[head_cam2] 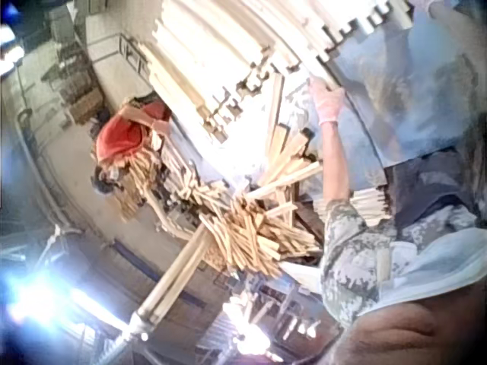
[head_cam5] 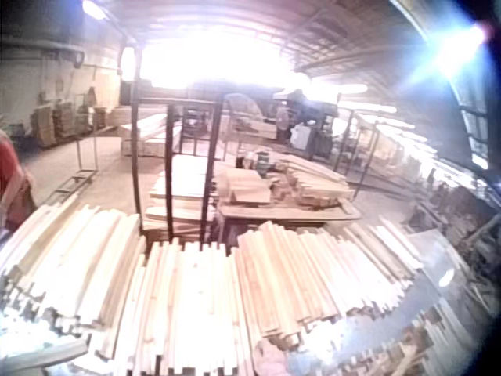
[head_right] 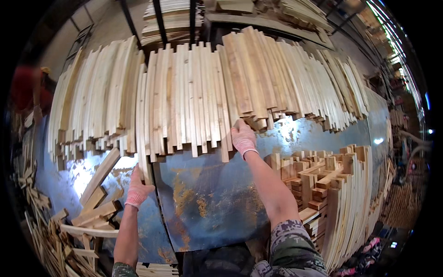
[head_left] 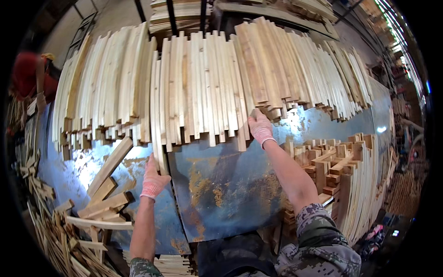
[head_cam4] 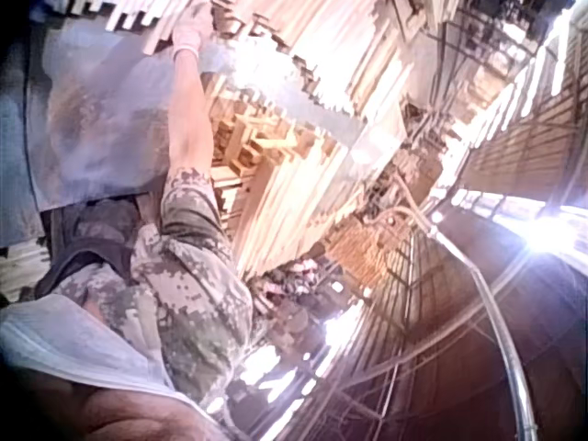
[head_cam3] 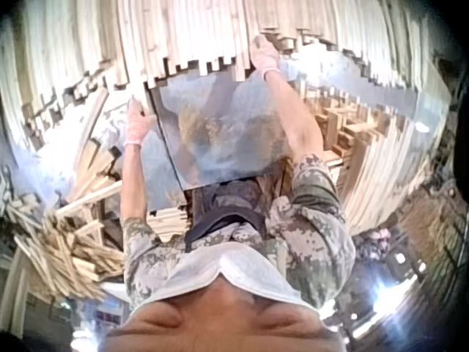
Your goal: The person repeatedly picks up stacks of light-colored wooden planks from a metal table and places them onto a conveyor belt. The person wears pink gloves and a camouflage shirt while performing this repetitive stacking task in a workshop environment.
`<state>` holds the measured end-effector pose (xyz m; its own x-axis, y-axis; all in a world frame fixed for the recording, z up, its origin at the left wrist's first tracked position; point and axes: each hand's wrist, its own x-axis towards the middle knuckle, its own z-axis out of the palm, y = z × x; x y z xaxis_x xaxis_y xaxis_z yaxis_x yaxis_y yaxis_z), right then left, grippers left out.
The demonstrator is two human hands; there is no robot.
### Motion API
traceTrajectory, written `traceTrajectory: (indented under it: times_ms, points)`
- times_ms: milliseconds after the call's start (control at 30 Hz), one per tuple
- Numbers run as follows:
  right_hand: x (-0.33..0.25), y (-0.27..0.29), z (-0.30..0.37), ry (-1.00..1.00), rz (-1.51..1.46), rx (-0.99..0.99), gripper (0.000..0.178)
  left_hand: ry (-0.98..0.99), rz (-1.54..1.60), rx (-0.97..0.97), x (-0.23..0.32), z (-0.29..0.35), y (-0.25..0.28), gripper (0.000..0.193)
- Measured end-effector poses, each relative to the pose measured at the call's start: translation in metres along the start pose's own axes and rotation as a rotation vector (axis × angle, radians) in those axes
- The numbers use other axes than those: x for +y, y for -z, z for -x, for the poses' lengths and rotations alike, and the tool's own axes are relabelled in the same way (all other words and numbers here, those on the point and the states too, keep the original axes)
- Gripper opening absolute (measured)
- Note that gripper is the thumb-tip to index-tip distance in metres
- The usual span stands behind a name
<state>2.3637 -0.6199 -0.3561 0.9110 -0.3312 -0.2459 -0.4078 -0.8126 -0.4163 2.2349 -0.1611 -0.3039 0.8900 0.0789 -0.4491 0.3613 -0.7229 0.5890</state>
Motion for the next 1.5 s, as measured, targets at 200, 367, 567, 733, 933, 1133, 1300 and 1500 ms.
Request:
traceTrajectory:
  times_ms: [200, 367, 567, 733, 933, 1133, 1300, 1500]
  points:
    - [-0.028, 0.043, 0.007, 0.043, 0.238, -0.293, 0.067, 0.048, -0.063, 0.143, 0.003, -0.019, -0.014, 0.099]
    - [-0.028, 0.028, -0.010, -0.042, 0.231, -0.276, 0.074, -0.022, -0.123, 0.242, 0.006, -0.060, -0.015, 0.087]
    - [-0.001, 0.048, -0.014, 0.003, -0.106, -0.725, 0.083, 0.056, 0.034, 0.166, 0.035, -0.051, -0.003, 0.082]
    - [-0.018, 0.040, 0.011, -0.022, -0.220, -0.424, 0.082, 0.030, -0.117, 0.231, 0.015, -0.060, -0.011, 0.080]
    - [-0.060, -0.010, 0.019, -0.199, -0.194, -0.022, 0.063, -0.008, -0.261, 0.151, 0.026, -0.058, -0.007, 0.066]
    - [-0.019, -0.007, 0.076, -0.131, -0.227, -0.024, 0.059, -0.097, -0.236, 0.136, 0.010, 0.005, -0.030, 0.060]
    - [0.033, -0.007, 0.213, -0.132, -0.273, -0.033, 0.054, 0.093, -0.096, 0.053, -0.025, 0.141, -0.057, 0.055]
    - [0.074, 0.032, 0.356, -0.449, -0.288, -0.293, 0.048, 0.217, -0.174, -0.129, -0.078, 0.299, -0.074, 0.089]
